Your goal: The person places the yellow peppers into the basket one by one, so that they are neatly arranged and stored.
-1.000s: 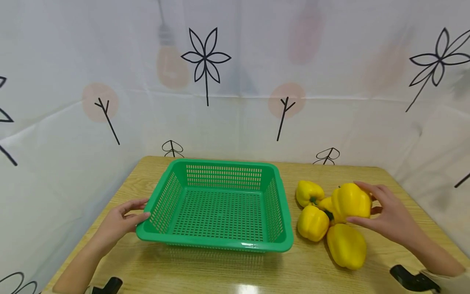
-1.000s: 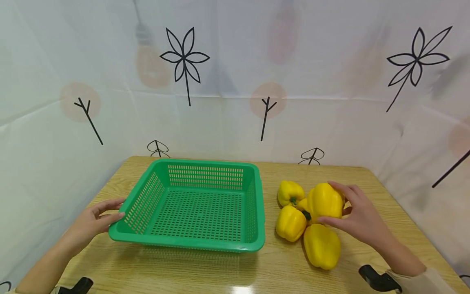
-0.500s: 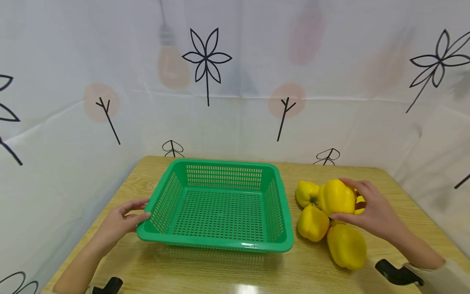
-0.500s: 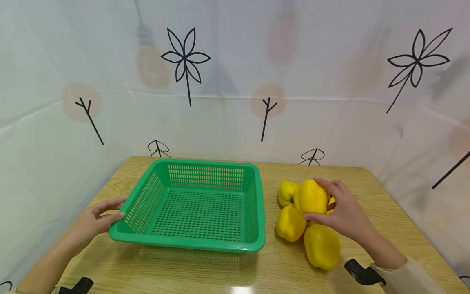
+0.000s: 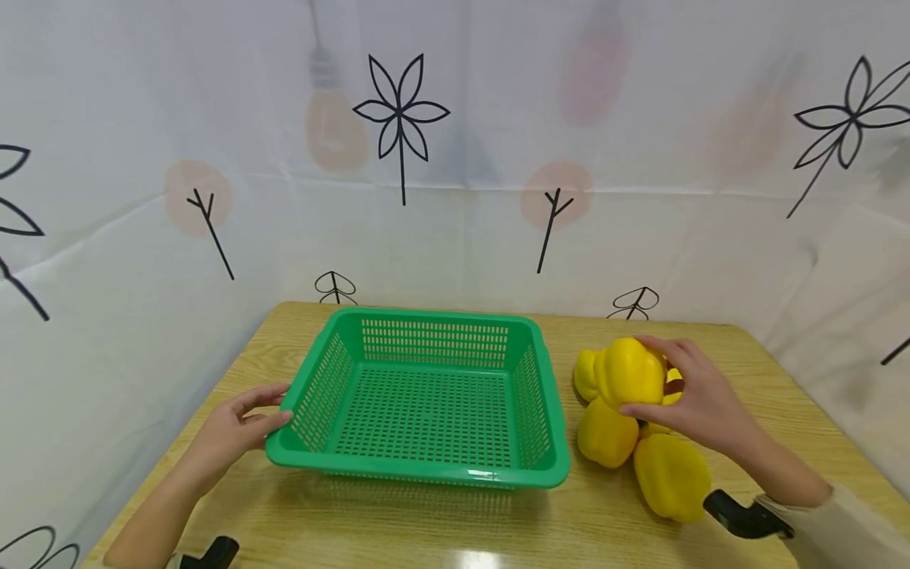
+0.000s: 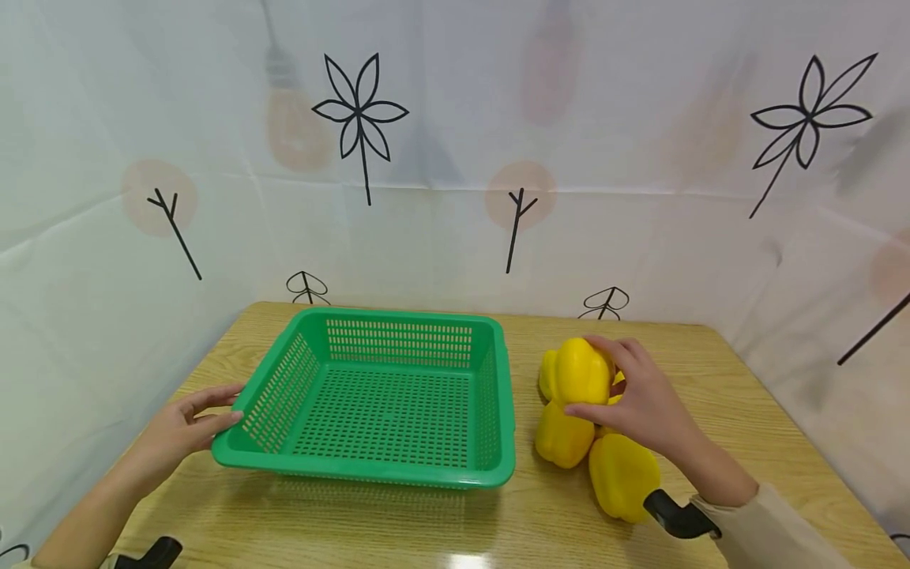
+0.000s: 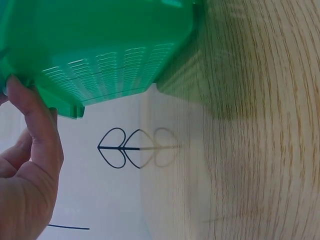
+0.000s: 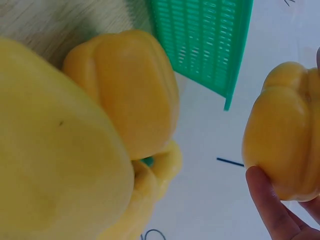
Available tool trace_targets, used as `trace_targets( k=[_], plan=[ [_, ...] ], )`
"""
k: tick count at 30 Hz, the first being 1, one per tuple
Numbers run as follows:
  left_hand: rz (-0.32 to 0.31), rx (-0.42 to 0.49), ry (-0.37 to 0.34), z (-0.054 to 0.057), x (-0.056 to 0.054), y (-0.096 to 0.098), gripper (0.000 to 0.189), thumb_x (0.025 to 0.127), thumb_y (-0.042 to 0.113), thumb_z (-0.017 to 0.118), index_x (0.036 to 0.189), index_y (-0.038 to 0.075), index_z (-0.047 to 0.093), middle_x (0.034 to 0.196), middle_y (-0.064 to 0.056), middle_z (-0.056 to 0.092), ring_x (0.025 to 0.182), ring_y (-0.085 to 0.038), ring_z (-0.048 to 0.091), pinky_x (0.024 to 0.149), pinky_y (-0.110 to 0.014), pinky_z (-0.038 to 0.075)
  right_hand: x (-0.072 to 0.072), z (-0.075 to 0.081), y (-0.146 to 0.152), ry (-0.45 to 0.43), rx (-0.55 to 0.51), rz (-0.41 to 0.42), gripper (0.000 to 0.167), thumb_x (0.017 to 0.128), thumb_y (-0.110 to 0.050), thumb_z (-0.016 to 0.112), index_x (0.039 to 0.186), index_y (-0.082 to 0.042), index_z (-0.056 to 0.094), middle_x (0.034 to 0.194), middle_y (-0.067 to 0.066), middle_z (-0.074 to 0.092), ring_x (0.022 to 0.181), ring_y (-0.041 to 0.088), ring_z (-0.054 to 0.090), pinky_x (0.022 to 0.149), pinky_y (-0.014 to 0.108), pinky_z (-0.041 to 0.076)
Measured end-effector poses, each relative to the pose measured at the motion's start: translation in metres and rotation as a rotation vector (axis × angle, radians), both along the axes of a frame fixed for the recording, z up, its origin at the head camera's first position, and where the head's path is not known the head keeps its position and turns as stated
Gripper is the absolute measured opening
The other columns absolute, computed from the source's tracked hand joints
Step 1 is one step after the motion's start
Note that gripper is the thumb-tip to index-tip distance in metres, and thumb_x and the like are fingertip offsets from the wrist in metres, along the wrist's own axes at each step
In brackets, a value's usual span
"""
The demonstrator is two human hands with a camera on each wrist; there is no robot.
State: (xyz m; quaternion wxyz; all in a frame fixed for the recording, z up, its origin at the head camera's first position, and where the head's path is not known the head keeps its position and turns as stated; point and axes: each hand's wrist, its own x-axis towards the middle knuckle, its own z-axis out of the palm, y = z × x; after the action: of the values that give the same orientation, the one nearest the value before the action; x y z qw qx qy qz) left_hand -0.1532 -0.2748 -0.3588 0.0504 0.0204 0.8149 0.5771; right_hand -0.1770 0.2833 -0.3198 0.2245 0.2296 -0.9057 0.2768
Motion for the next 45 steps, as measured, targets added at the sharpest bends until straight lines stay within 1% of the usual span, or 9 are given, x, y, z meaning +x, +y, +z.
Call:
trace_targets(
  k=[5, 12, 19, 22, 25, 30, 35, 38, 45],
  plan=[
    [-0.001, 0.005, 0.002, -0.001, 0.0, 0.0, 0.063, 0.09, 0.026, 0.064, 0.141, 0.001, 0.038, 0.134, -0.022, 0.037, 0.091, -0.013, 0.063, 0.072, -0.037, 0.054, -0.003, 0.002, -0.009, -0.011, -0.009, 0.017, 0.083, 0.063, -0.019, 0.088, 0.133, -0.001, 0.047, 0.108, 0.007, 0.047, 0.085, 0.004, 0.043, 0.064, 0.012, 0.048],
    [-0.022, 0.032, -0.01, 0.002, 0.0, -0.001, 0.063, 0.092, 0.023, 0.061, 0.143, 0.001, 0.033, 0.138, -0.023, 0.033, 0.092, -0.01, 0.062, 0.074, -0.036, 0.053, -0.007, 0.004, -0.02, -0.031, -0.021, 0.039, 0.084, 0.064, -0.02, 0.087, 0.136, -0.006, 0.045, 0.111, 0.008, 0.045, 0.086, 0.007, 0.043, 0.065, 0.015, 0.049],
    [-0.012, 0.023, -0.003, 0.001, 0.001, 0.0, 0.063, 0.09, 0.024, 0.064, 0.141, 0.0, 0.036, 0.136, -0.022, 0.036, 0.091, -0.015, 0.063, 0.074, -0.037, 0.053, -0.01, 0.006, -0.031, -0.048, -0.054, 0.074, 0.085, 0.065, -0.017, 0.087, 0.138, -0.007, 0.043, 0.117, 0.007, 0.045, 0.087, 0.008, 0.046, 0.066, 0.018, 0.05],
    [-0.014, 0.022, 0.002, 0.002, 0.001, 0.0, 0.063, 0.09, 0.024, 0.063, 0.142, 0.0, 0.036, 0.136, -0.022, 0.036, 0.091, -0.013, 0.063, 0.073, -0.036, 0.053, -0.012, 0.007, -0.035, -0.041, -0.056, 0.075, 0.085, 0.065, -0.018, 0.087, 0.137, -0.007, 0.044, 0.116, 0.006, 0.045, 0.088, 0.009, 0.046, 0.066, 0.016, 0.05],
    [-0.02, 0.021, 0.012, 0.002, 0.001, 0.0, 0.062, 0.091, 0.023, 0.062, 0.142, 0.0, 0.036, 0.136, -0.023, 0.036, 0.09, -0.013, 0.063, 0.073, -0.036, 0.053, -0.015, 0.01, -0.04, -0.038, -0.058, 0.07, 0.085, 0.064, -0.019, 0.087, 0.137, -0.007, 0.044, 0.117, 0.007, 0.044, 0.089, 0.013, 0.046, 0.067, 0.016, 0.049],
    [-0.029, 0.039, 0.026, 0.001, 0.001, 0.0, 0.06, 0.092, 0.02, 0.062, 0.141, -0.001, 0.036, 0.135, -0.024, 0.037, 0.087, -0.015, 0.064, 0.071, -0.037, 0.054, -0.017, 0.014, -0.049, -0.057, -0.072, 0.085, 0.085, 0.066, -0.02, 0.086, 0.138, -0.007, 0.043, 0.113, 0.009, 0.043, 0.089, 0.02, 0.048, 0.067, 0.019, 0.051],
    [-0.031, 0.052, 0.018, 0.0, 0.0, -0.001, 0.059, 0.091, 0.02, 0.062, 0.141, -0.001, 0.037, 0.133, -0.023, 0.038, 0.086, -0.016, 0.065, 0.071, -0.037, 0.054, -0.02, 0.017, -0.059, -0.052, -0.074, 0.097, 0.084, 0.067, -0.021, 0.086, 0.137, -0.008, 0.044, 0.108, 0.008, 0.044, 0.088, 0.02, 0.048, 0.066, 0.021, 0.052],
    [-0.034, 0.056, 0.012, 0.0, -0.001, -0.001, 0.06, 0.091, 0.02, 0.062, 0.141, -0.002, 0.037, 0.132, -0.023, 0.039, 0.085, -0.016, 0.065, 0.071, -0.037, 0.054, -0.024, 0.019, -0.065, -0.045, -0.074, 0.105, 0.083, 0.067, -0.021, 0.086, 0.137, -0.007, 0.044, 0.107, 0.007, 0.045, 0.089, 0.019, 0.047, 0.066, 0.022, 0.052],
    [-0.039, 0.063, 0.012, 0.003, -0.001, -0.002, 0.059, 0.091, 0.019, 0.063, 0.14, -0.001, 0.037, 0.131, -0.023, 0.04, 0.084, -0.017, 0.065, 0.069, -0.039, 0.054, -0.031, 0.021, -0.076, -0.056, -0.087, 0.125, 0.083, 0.067, -0.022, 0.086, 0.137, -0.007, 0.043, 0.107, 0.007, 0.045, 0.089, 0.022, 0.049, 0.066, 0.02, 0.052]
  ],
)
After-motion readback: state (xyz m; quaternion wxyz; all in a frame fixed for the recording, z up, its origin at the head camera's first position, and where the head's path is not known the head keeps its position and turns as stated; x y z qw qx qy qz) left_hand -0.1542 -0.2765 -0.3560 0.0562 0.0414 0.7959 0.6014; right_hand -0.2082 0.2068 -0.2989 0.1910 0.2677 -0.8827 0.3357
